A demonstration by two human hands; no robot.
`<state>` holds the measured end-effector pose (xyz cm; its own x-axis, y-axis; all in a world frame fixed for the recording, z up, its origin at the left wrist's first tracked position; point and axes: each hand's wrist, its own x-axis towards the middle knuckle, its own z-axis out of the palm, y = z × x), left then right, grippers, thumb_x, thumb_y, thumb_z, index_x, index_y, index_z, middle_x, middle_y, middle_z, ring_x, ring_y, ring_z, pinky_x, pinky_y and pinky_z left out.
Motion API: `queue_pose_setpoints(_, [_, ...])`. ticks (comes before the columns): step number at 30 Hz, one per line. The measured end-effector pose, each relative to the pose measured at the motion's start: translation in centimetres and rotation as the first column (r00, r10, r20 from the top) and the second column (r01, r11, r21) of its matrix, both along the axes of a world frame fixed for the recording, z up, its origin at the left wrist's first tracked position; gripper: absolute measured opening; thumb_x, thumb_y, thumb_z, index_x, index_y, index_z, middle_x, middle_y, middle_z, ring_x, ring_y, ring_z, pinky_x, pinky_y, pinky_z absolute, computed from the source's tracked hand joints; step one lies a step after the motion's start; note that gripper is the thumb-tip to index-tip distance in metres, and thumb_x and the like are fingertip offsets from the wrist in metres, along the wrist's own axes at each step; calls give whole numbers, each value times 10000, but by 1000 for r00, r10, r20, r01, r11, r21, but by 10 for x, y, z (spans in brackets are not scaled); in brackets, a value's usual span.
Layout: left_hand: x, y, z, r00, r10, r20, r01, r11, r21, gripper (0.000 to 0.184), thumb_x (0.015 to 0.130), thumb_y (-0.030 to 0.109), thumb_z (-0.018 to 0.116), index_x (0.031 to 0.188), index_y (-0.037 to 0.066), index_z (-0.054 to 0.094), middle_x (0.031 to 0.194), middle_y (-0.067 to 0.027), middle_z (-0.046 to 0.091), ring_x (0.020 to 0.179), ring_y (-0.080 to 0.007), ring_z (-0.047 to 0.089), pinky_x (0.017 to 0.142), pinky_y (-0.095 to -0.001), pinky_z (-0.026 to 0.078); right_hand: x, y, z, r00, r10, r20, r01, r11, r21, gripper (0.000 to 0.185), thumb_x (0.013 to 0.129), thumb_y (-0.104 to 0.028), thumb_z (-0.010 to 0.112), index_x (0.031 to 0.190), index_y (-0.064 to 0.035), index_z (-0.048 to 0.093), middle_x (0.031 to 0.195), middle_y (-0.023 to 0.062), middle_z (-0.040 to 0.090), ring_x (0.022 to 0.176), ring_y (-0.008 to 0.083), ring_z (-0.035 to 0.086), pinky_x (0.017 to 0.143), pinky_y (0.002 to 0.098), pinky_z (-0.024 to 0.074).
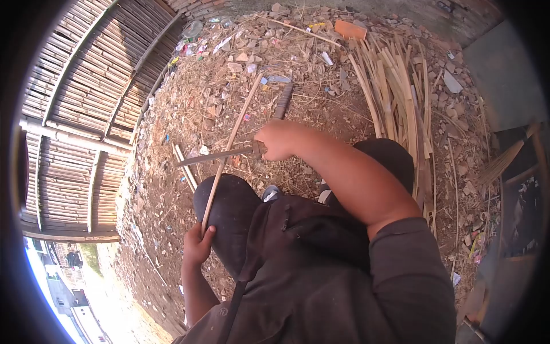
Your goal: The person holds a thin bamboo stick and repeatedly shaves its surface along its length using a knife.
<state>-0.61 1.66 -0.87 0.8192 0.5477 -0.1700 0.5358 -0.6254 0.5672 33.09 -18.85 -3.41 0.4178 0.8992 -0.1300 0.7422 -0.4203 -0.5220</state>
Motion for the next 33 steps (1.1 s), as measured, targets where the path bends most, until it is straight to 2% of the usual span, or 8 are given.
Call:
queue_pose_setpoints(3, [-4,-6,4,1000,26,11,-26,1000,-2,419,899,312,727,706,10,509,560,-86,490,553,-129,475,512,-363,392,16,1,-9,994,-8,-108,9,1000,11,384,782,-371,762,1014,-74,689,961,182,708,920,381,673,799,470,531])
queue_pose_setpoints(6, [-4,-6,5,1000,24,-15,-23,997,70,415,902,314,724,713,10,514,560,-78,496,557,-129,480,516,-363,397,30,2,-25,957,-280,-78,284,957,50,408,784,-370,758,1048,-66,693,992,194,705,946,374,674,828,458,534])
queue_pose_setpoints(7, [-4,-5,5,1000,19,-23,-17,997,82,413,903,314,722,716,10,515,561,-74,498,558,-128,480,517,-363,398,32,3,-25,956,-287,-67,289,957,27,418,791,-364,753,1070,-59,694,1001,201,700,968,366,674,849,451,534])
queue_pose_setpoints(13, [-2,0,-2,1000,19,8,-19,1000,-16,411,905,321,719,718,9,529,565,-77,521,550,-134,484,518,-361,403,5,1,-2,992,-67,-110,66,998,-15,416,782,-350,754,1067,-54,691,961,194,697,955,370,678,840,460,536])
queue_pose_setpoints(16, [-2,1,-4,1000,6,30,-5,999,-33,405,901,322,723,719,10,540,563,-86,530,540,-142,487,515,-362,405,-1,-1,11,999,14,-39,-15,1000,-12,415,776,-350,756,1053,-49,688,965,198,698,943,376,678,836,463,536])
queue_pose_setpoints(19, [-4,-4,4,1000,7,6,-7,999,41,400,898,322,728,719,13,548,560,-88,533,534,-145,490,510,-365,405,23,2,-31,991,-104,-90,112,989,93,422,779,-362,762,1038,-39,681,980,202,697,949,379,673,841,460,532])
queue_pose_setpoints(22, [-6,-2,2,1000,14,-13,-12,997,80,411,898,328,728,712,14,540,559,-93,534,531,-148,495,507,-366,404,31,2,-29,955,-290,-53,293,954,58,437,784,-373,762,1033,-25,674,998,203,698,966,379,670,852,455,527])
queue_pose_setpoints(33, [-3,-2,0,999,-9,47,9,1000,-8,413,905,302,722,705,9,510,551,-80,493,549,-123,463,504,-356,392,11,-1,1,994,-82,-70,83,997,4,379,792,-354,753,1008,-51,684,928,187,694,916,360,678,803,458,528])
